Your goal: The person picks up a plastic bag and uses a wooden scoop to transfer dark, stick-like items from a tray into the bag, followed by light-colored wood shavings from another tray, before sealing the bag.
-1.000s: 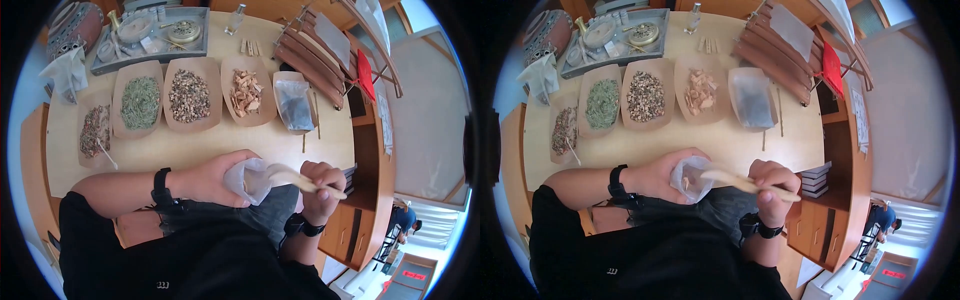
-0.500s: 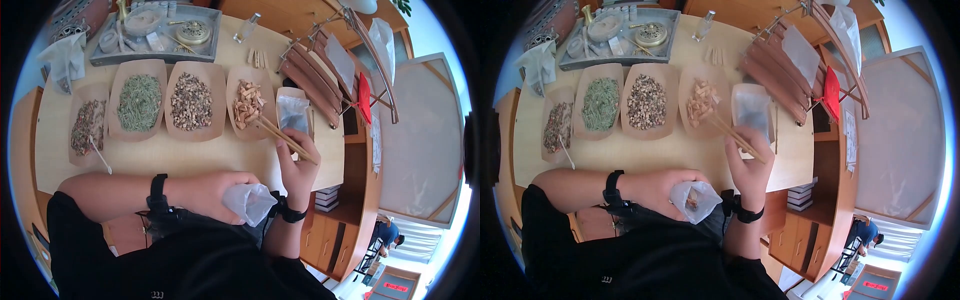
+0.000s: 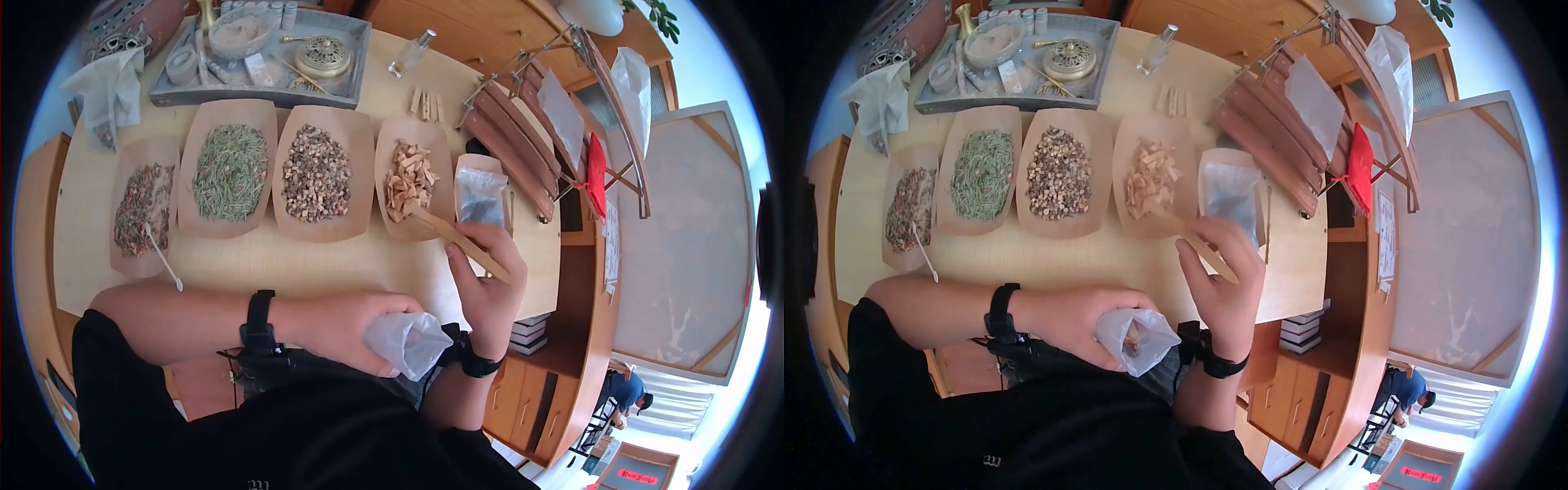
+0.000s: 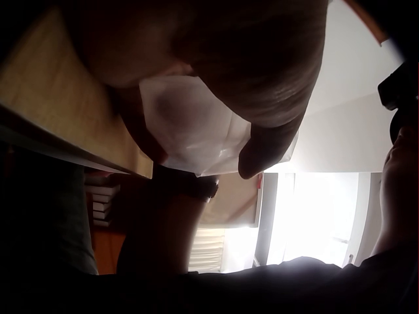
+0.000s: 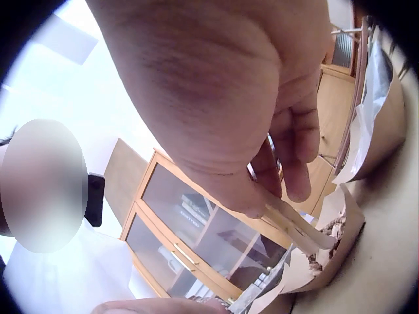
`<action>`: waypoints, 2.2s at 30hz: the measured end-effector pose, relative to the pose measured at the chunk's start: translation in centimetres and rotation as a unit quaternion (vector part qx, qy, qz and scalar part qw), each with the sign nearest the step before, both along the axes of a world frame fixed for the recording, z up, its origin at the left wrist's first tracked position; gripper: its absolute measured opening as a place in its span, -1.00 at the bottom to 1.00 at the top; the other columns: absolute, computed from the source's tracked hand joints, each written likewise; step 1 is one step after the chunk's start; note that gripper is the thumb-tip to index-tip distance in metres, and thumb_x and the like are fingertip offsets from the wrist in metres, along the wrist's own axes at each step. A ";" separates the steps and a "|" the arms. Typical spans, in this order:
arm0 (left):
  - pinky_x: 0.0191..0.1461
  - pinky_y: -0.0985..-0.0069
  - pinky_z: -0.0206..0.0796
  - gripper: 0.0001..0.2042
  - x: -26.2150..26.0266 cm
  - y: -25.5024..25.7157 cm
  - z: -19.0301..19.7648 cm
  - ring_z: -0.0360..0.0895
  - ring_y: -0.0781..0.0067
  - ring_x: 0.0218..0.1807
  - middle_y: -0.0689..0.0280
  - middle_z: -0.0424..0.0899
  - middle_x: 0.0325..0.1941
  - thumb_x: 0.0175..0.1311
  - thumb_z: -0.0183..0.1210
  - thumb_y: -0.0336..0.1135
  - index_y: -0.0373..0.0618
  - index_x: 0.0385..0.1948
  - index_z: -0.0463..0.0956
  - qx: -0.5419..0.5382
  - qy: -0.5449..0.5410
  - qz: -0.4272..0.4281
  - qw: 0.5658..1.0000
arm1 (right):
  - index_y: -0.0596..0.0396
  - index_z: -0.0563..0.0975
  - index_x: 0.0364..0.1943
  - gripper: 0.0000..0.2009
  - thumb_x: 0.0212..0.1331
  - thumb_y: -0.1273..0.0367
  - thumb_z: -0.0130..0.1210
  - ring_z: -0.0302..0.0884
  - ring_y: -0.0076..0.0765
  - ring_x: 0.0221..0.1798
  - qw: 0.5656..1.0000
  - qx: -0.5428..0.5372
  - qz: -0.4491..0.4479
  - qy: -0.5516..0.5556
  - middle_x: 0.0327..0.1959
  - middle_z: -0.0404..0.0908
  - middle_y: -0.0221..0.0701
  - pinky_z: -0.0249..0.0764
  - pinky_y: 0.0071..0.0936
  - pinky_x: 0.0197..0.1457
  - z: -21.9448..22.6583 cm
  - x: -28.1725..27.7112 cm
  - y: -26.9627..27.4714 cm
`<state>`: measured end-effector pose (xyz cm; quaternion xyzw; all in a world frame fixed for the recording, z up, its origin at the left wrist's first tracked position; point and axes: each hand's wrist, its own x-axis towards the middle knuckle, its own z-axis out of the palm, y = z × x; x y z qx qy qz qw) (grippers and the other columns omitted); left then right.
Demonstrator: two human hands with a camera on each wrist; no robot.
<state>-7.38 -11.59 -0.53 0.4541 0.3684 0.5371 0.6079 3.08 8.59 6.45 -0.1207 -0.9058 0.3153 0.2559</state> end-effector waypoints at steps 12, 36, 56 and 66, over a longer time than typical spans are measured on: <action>0.38 0.42 0.42 -0.34 -0.1 0.0 0.5 0.56 0.51 0.24 0.29 0.65 0.20 0.17 0.51 -0.36 -0.19 0.34 0.44 -0.003 0.015 0.003 1.000 | 0.26 0.72 -0.04 -0.75 0.21 0.55 0.46 0.70 -0.44 -0.14 0.999 -0.013 -0.003 -0.043 -0.18 0.77 -0.31 0.60 -0.48 -0.03 0.7 -2.2 0.1; 0.32 0.37 0.41 -0.43 -0.5 -0.1 1.0 0.57 0.44 0.14 0.26 0.68 0.10 0.26 0.50 -0.18 -0.19 0.23 0.49 -0.017 -0.036 0.020 0.999 | 0.21 0.74 -0.07 -0.73 0.11 0.56 0.45 0.68 -0.16 -0.21 0.998 0.015 0.047 -0.036 -0.21 0.71 -0.24 0.56 -0.37 -0.11 0.2 -1.7 0.7; 0.43 0.34 0.41 -0.30 -0.2 0.3 -0.4 0.53 0.45 0.32 0.29 0.58 0.26 0.18 0.52 -0.36 -0.19 0.37 0.38 -0.010 -0.148 0.044 0.988 | 0.28 0.68 -0.37 -0.69 -0.03 0.30 0.52 0.53 -0.37 -0.51 0.939 -0.231 0.162 0.198 -0.45 0.62 -0.27 0.35 -0.50 -0.43 3.6 5.0 0.9; 0.41 0.38 0.41 -0.32 0.0 0.1 -0.1 0.54 0.47 0.27 0.30 0.60 0.22 0.15 0.52 -0.39 -0.19 0.34 0.41 0.011 -0.090 0.039 0.995 | 0.27 0.71 -0.38 -0.71 -0.14 0.37 0.56 0.52 -0.38 -0.53 0.935 -0.174 0.270 0.147 -0.45 0.64 -0.26 0.30 -0.50 -0.47 4.5 4.0 1.7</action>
